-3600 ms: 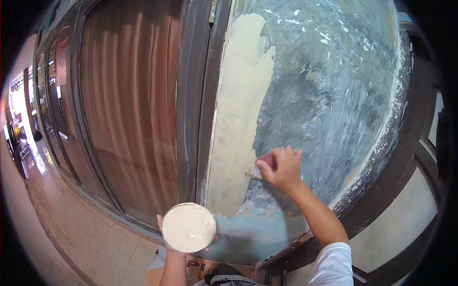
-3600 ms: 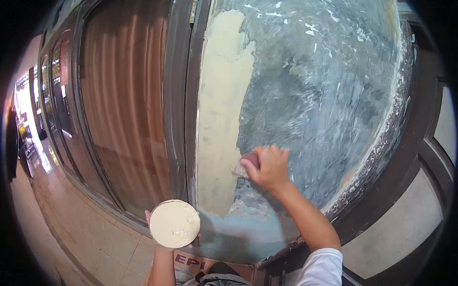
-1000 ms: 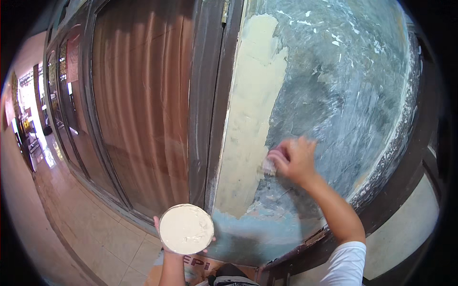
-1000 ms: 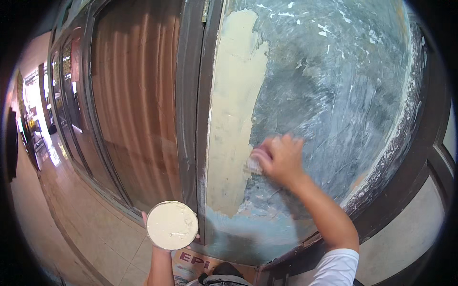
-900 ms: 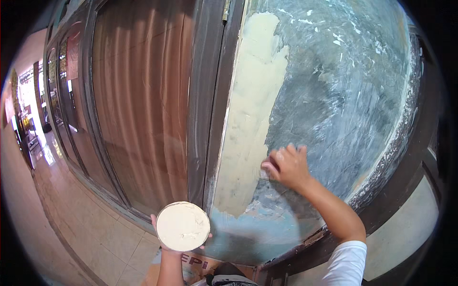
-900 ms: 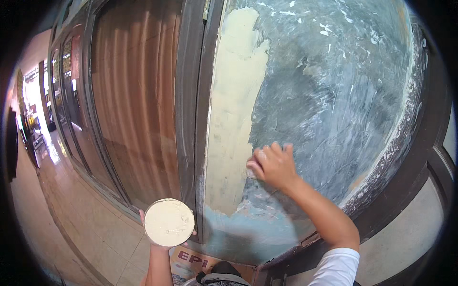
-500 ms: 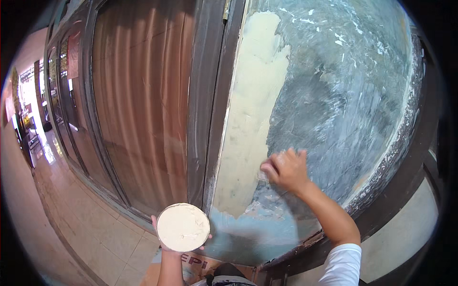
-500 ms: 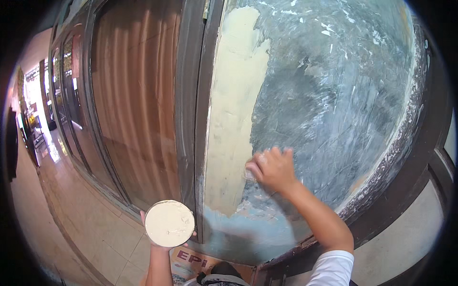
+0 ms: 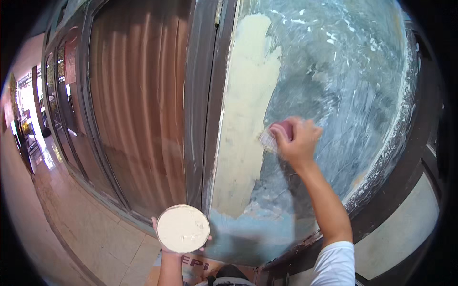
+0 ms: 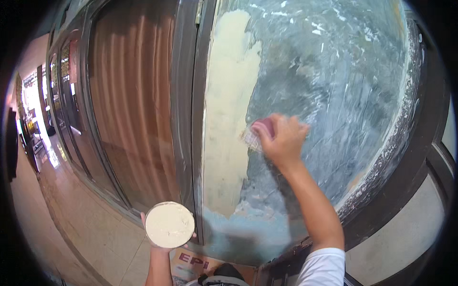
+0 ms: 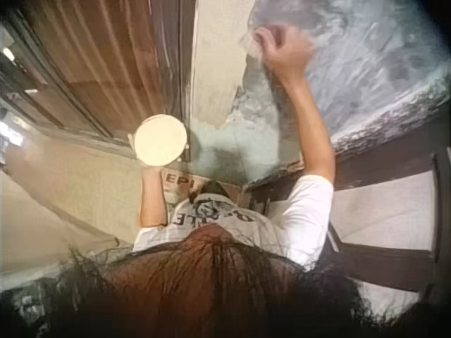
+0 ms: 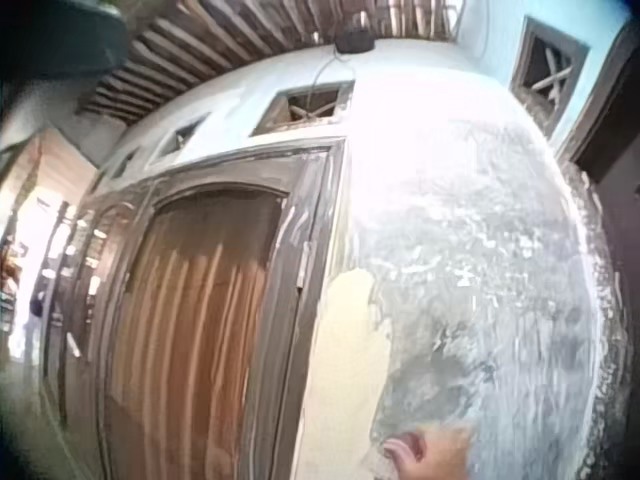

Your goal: The person applies wall putty to a surface with a putty knife, using the knife to scoop the putty from its container and spread it onto the wall.

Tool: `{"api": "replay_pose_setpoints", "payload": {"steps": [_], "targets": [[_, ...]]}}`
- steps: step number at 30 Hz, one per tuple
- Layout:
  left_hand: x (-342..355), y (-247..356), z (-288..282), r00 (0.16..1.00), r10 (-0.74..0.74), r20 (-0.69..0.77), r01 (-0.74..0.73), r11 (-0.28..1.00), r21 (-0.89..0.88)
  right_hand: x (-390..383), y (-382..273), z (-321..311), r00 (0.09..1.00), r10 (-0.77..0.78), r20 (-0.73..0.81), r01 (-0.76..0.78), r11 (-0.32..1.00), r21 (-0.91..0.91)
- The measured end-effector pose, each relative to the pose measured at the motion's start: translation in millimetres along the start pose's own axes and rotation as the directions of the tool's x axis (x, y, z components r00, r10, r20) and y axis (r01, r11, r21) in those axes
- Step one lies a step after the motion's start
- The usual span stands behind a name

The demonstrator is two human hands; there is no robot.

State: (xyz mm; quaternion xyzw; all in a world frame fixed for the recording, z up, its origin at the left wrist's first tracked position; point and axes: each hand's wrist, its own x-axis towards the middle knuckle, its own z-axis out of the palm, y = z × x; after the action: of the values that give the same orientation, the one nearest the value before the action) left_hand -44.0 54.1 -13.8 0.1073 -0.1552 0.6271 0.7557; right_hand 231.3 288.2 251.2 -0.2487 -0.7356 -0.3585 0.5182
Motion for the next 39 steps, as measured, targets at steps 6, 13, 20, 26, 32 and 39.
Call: {"api": "replay_pose_setpoints", "payload": {"steps": [6,13,20,26,32,39], "targets": [[-2,0,1,1.000,0.015,0.012,-0.015,1.000,-0.009,-61,-10,0,0.994,-0.014,0.105,0.003,0.995,0.104],[9,-3,2,1.000,-0.003,-0.013,0.003,1.000,0.008,18,22,-5,0.959,0.211,-0.187,-0.208,0.978,0.033],[36,-18,32,0.999,-0.047,0.006,0.047,0.998,0.044,7,-12,-47,0.815,0.435,0.382,-0.575,0.531,0.623],[80,-53,66,0.986,-0.166,-0.004,0.166,0.985,-0.050,-40,-36,-58,0.468,0.053,0.882,-0.838,0.343,0.424],[100,-71,82,0.946,-0.317,0.066,0.321,0.945,-0.061,-62,-2,-66,0.350,0.113,0.930,-0.872,0.403,0.279],[107,-94,98,0.936,-0.339,0.092,0.339,0.941,0.017,-55,34,-129,0.515,0.306,0.801,-0.805,0.493,0.329]]}}
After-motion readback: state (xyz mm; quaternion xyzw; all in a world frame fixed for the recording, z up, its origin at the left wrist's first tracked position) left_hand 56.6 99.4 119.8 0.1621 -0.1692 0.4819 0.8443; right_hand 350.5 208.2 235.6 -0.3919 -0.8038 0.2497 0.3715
